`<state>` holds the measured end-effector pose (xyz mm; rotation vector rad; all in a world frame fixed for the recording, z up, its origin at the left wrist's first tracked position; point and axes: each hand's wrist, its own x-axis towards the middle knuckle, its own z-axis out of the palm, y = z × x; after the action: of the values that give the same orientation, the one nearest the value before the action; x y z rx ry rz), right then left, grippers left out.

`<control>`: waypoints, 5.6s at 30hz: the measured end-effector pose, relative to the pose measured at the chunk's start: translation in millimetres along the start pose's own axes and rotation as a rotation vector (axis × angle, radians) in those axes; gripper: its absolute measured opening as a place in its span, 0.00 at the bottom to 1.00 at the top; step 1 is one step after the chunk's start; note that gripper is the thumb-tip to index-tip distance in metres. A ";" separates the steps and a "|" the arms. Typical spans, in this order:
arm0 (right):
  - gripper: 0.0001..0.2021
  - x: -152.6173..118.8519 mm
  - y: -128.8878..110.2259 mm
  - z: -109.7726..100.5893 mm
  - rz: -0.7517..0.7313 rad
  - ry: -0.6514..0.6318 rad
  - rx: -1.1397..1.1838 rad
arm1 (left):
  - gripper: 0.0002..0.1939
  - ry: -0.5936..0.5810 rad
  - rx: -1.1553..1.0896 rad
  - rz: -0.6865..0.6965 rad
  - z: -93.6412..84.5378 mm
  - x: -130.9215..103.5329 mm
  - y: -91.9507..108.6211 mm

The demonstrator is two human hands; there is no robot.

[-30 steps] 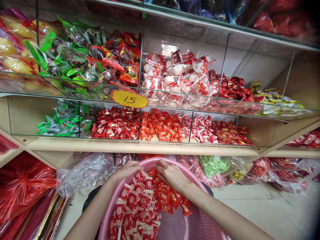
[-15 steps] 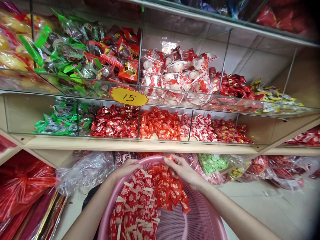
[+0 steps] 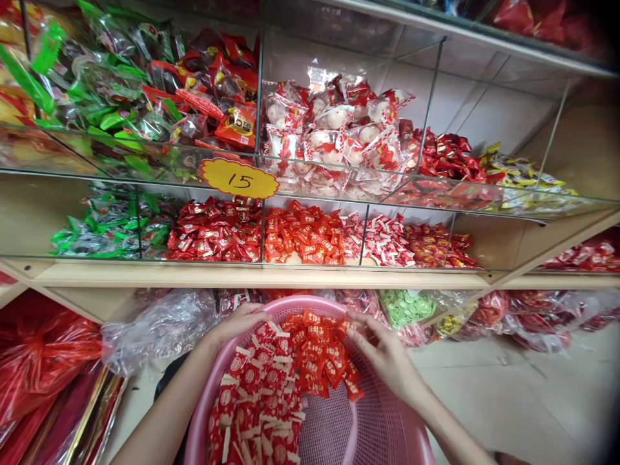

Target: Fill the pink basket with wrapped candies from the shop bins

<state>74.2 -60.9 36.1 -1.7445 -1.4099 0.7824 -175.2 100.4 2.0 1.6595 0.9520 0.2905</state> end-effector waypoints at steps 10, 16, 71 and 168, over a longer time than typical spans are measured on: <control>0.07 -17.2 11.9 14.1 -0.235 0.042 -1.038 | 0.16 -0.018 -0.032 -0.011 1.6 0.3 -0.9; 0.13 -5.7 3.5 25.5 -0.079 -0.119 -1.214 | 0.15 -0.003 -0.045 -0.023 1.5 1.4 -4.2; 0.23 197.0 -64.3 -2.3 -0.517 0.090 -0.725 | 0.11 0.017 -0.024 0.021 2.8 10.8 -12.4; 0.16 191.5 -117.3 -34.2 -0.611 -0.413 -1.234 | 0.13 0.024 -0.024 0.001 2.1 11.9 -12.2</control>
<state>80.9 133.9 152.7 -1.7470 -2.8950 -0.1948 -171.5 107.8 -13.0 1.6381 0.9622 0.3213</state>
